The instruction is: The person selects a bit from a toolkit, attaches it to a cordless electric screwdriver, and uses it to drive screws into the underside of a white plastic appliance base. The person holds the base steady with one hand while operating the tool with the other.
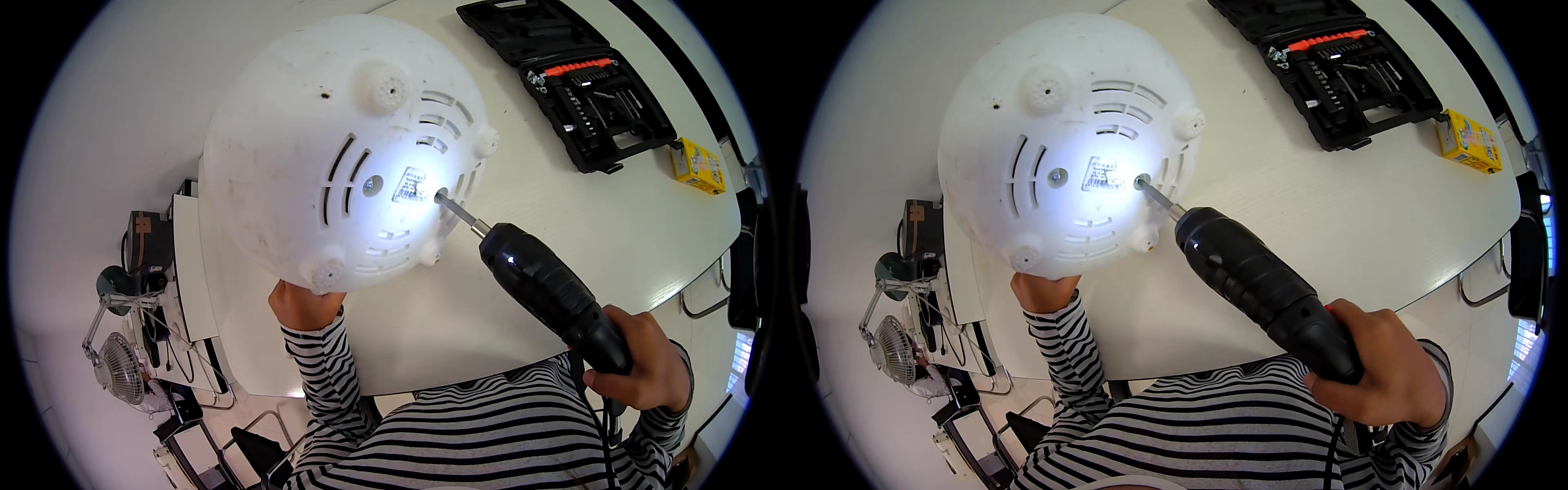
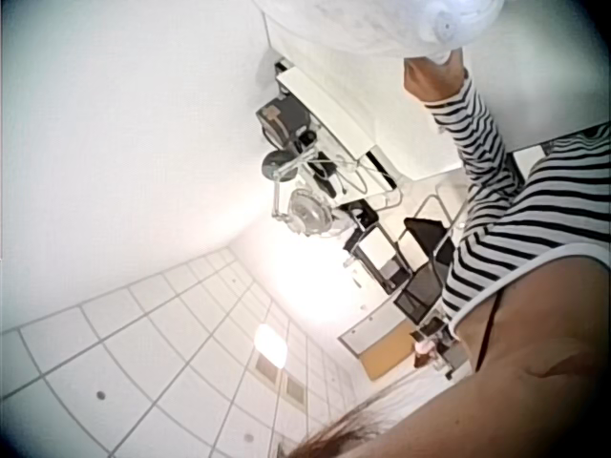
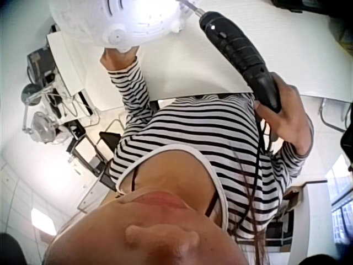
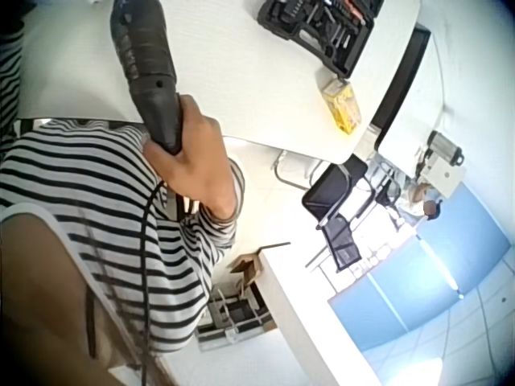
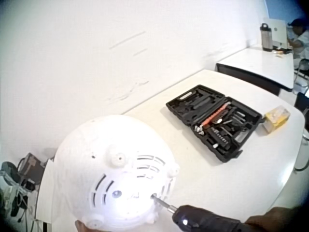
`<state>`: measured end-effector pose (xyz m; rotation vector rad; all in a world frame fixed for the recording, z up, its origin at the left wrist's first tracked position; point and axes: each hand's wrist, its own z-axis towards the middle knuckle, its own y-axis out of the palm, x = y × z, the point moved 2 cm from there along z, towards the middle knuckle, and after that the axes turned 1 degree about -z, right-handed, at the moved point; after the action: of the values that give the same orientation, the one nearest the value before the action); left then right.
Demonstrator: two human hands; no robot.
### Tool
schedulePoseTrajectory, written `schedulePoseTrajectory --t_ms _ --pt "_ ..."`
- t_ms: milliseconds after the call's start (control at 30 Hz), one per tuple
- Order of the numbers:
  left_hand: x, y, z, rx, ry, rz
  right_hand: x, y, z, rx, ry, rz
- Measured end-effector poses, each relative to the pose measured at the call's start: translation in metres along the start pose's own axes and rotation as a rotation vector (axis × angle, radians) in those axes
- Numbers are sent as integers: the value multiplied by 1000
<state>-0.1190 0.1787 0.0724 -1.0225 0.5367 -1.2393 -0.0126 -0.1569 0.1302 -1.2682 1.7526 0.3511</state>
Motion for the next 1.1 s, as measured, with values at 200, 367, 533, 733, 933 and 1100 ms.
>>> schedulePoseTrajectory --t_ms 200,367,533,733,933,1100 --pt "0 -1 -1 22 11 15 2 1 0 29 -24 -11" --pt "2 -1 0 50 31 -9 3 1 -1 31 -28 -22" --pt "1 0 -1 61 36 2 4 1 -1 46 -37 -35" --pt "-3 0 -2 39 28 -17 5 1 -1 42 -36 -37" --pt "0 -1 0 28 3 -30 4 1 0 43 -45 -33" --pt "1 -1 1 35 29 -12 1 -1 0 38 -40 -59"
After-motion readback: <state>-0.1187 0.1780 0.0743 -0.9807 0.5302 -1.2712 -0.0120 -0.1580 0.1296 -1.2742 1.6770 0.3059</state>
